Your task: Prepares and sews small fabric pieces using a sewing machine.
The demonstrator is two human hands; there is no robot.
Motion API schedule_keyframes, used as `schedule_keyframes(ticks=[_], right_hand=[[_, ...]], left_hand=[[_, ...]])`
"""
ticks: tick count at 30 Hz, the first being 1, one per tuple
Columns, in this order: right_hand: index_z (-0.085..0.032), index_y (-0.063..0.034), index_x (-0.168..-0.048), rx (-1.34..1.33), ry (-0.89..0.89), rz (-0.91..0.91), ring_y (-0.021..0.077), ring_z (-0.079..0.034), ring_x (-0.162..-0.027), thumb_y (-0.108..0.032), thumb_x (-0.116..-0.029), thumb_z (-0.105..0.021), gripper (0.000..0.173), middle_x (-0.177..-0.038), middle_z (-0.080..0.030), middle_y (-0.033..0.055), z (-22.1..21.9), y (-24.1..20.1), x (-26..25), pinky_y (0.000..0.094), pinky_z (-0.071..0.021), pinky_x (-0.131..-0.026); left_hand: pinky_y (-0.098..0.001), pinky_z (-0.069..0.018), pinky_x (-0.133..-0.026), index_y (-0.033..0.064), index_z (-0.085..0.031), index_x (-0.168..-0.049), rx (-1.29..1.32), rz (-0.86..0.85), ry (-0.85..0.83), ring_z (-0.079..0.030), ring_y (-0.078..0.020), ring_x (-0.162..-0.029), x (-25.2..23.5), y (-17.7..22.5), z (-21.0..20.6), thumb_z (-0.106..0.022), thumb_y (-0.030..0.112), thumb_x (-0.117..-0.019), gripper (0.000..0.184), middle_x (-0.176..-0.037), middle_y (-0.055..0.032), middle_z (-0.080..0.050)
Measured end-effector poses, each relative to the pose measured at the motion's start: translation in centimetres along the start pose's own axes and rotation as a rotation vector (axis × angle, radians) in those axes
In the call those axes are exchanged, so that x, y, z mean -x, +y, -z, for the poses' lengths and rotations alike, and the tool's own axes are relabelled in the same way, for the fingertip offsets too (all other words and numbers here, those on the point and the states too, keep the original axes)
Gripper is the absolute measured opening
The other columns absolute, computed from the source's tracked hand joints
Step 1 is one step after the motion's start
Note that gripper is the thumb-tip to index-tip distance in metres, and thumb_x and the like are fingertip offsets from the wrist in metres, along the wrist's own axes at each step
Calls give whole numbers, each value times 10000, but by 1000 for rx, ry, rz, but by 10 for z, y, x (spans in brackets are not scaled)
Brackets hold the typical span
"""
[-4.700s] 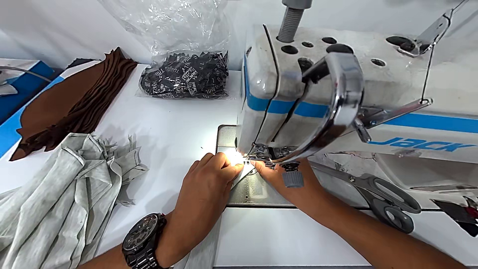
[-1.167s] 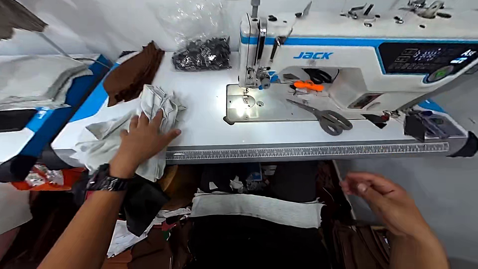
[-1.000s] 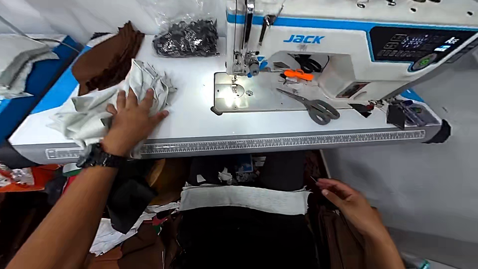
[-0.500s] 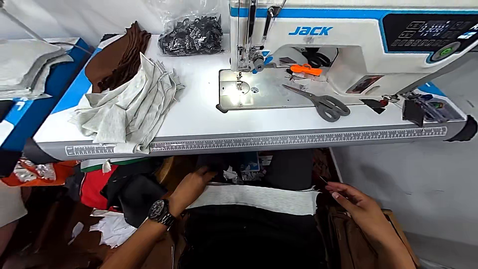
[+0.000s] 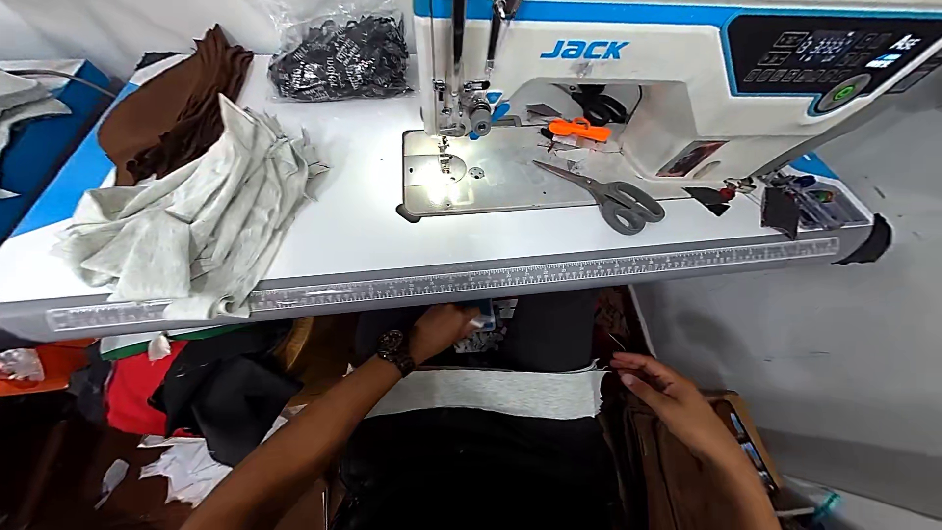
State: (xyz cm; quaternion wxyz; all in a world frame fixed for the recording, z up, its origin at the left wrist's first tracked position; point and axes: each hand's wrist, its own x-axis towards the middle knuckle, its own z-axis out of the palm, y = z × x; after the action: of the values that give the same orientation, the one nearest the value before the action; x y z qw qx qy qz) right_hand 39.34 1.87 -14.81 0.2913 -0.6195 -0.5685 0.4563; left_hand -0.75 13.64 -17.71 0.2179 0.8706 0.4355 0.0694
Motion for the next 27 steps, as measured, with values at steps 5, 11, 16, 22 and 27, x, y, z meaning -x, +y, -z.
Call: schedule_keyframes(ticks=[5, 11, 16, 22, 27], right_hand=[[-639, -62, -1321, -269, -63, -68, 227, -667, -1135, -187, -828, -794, 531, -1275, -678, 101, -26, 8, -3, 401, -581, -959], [-731, -72, -896, -221, 172, 201, 113, -672, -731, -116, -821, -834, 134, -854, -721, 27, -41, 36, -12, 279, -590, -675], [-798, -111, -910, 162, 223, 407, 75, -712, -849, -230, -941, -733, 139, -946, -761, -8, -31, 29, -8, 269, -614, -766], [-754, -107, -957, 176, 164, 361, 97, -705, -901, -223, -978, -651, 157, -1035, -743, -8, -21, -40, 14, 290, -612, -773], [-648, -217, -958, -467, -95, 256, 40, -625, -630, -304, -922, -741, 132, -728, -619, -44, -47, -127, 35, 213, -561, -570]], left_hand=[[-565, -464, -1091, 103, -592, -1435, 111, 24, 50, -580, -337, -1296, 1, 31, 9, -695, 401, -973, 559, -1406, -160, -603], [-464, -555, -990, 138, -705, -1283, 293, -43, 70, -666, -190, -1152, 41, 65, 10, -638, 355, -1007, 357, -1256, -49, -690], [-374, -577, -959, 176, -729, -1229, 428, 21, 156, -680, -97, -1083, 79, 75, 14, -576, 406, -1031, 339, -1159, 21, -721], [-376, -565, -996, 57, -690, -1271, 1065, -141, -108, -687, -152, -1111, 121, 128, -2, -533, 315, -1066, 365, -1212, -68, -720], [-454, -497, -1079, 10, -499, -1461, 1939, 177, -332, -617, -280, -1272, 123, 138, -29, -498, 678, -974, 826, -1383, -154, -632]])
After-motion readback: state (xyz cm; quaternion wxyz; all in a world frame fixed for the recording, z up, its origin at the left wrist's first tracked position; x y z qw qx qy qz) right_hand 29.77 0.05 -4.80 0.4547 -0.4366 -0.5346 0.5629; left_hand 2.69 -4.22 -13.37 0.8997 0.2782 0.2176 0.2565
